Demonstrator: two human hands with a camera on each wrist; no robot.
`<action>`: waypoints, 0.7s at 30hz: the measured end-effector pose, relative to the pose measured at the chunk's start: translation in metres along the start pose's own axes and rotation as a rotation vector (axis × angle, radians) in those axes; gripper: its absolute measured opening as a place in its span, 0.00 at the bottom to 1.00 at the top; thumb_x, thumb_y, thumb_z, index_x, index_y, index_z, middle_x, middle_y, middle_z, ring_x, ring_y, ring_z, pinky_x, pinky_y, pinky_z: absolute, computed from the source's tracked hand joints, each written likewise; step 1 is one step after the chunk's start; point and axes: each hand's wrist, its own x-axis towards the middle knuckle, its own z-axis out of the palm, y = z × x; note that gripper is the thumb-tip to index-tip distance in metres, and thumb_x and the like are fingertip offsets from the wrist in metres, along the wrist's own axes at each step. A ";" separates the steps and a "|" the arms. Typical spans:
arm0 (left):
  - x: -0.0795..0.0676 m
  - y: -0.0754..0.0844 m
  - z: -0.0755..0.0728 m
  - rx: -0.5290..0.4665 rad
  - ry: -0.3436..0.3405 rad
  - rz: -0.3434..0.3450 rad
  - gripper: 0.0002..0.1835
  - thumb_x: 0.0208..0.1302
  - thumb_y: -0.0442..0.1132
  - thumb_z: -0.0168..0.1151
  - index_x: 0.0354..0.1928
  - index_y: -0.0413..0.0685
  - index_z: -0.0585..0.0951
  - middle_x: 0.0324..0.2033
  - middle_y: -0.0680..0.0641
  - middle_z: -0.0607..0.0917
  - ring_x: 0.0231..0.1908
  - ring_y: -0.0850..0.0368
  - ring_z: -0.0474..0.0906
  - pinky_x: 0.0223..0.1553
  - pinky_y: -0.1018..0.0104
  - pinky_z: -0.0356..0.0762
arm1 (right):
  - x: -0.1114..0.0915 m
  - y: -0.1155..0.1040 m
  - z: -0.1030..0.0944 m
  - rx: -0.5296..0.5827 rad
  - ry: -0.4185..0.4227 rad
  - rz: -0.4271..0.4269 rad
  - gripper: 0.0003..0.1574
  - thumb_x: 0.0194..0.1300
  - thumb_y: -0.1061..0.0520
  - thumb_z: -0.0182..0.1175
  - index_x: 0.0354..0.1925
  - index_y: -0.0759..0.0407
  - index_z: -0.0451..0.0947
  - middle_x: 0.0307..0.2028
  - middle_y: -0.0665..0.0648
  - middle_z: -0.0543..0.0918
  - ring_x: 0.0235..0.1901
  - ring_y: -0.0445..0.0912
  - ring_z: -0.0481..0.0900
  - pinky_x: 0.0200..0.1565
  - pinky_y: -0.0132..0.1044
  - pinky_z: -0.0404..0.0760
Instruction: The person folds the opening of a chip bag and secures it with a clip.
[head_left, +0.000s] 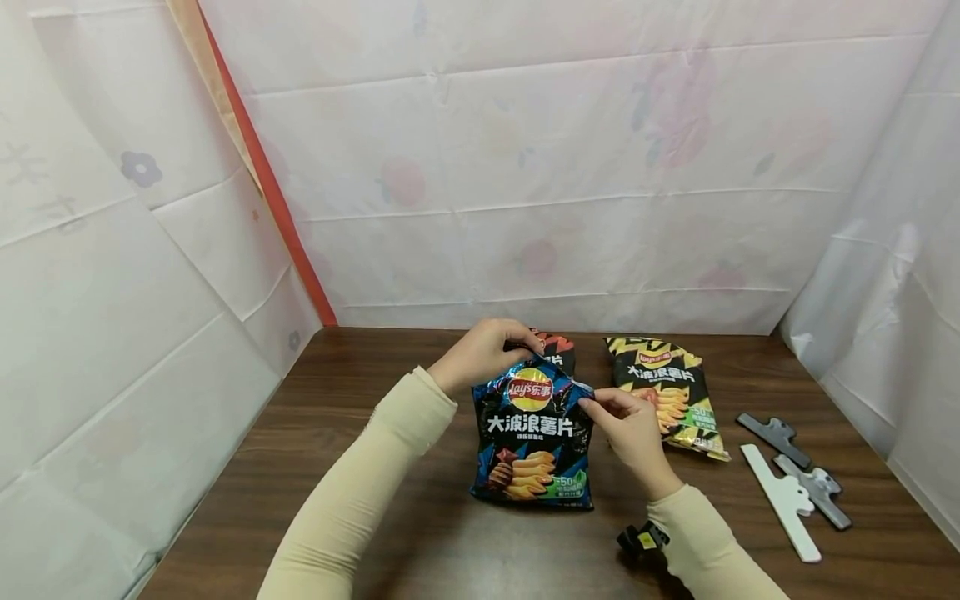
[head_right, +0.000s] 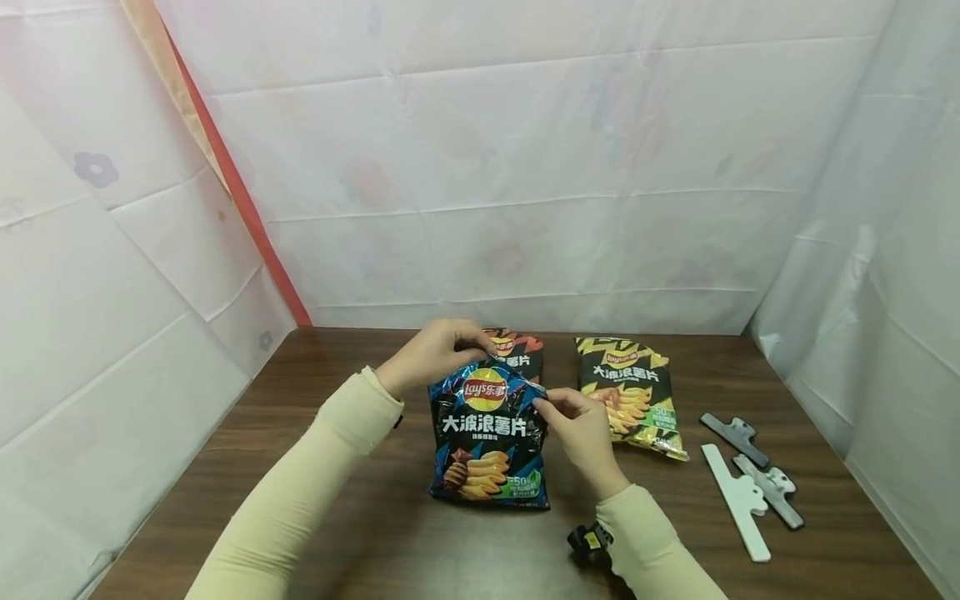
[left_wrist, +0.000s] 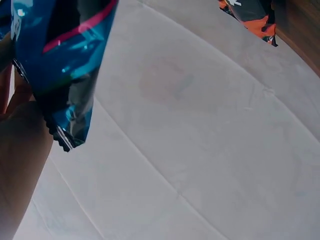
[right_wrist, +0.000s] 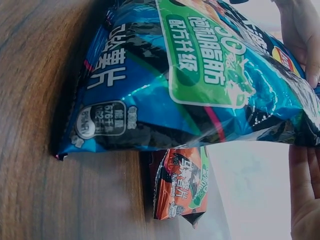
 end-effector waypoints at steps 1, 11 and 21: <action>0.000 0.000 -0.001 -0.005 -0.001 0.000 0.09 0.68 0.33 0.61 0.45 0.49 0.87 0.45 0.50 0.87 0.45 0.59 0.82 0.47 0.64 0.81 | 0.000 0.000 0.000 0.003 0.000 -0.006 0.12 0.63 0.60 0.67 0.37 0.70 0.83 0.21 0.43 0.79 0.13 0.38 0.64 0.15 0.35 0.67; -0.001 -0.002 -0.001 -0.035 0.022 0.036 0.08 0.68 0.32 0.60 0.41 0.48 0.88 0.41 0.50 0.88 0.41 0.60 0.84 0.44 0.68 0.81 | -0.001 0.001 0.000 0.019 0.020 -0.057 0.08 0.62 0.65 0.66 0.36 0.73 0.83 0.24 0.39 0.81 0.17 0.36 0.67 0.18 0.32 0.68; -0.002 -0.006 -0.001 -0.059 0.035 0.081 0.09 0.67 0.30 0.60 0.38 0.48 0.88 0.39 0.51 0.89 0.42 0.60 0.84 0.46 0.69 0.81 | -0.006 -0.001 -0.002 0.040 0.021 -0.113 0.09 0.62 0.66 0.65 0.38 0.74 0.84 0.23 0.39 0.82 0.13 0.36 0.66 0.15 0.32 0.68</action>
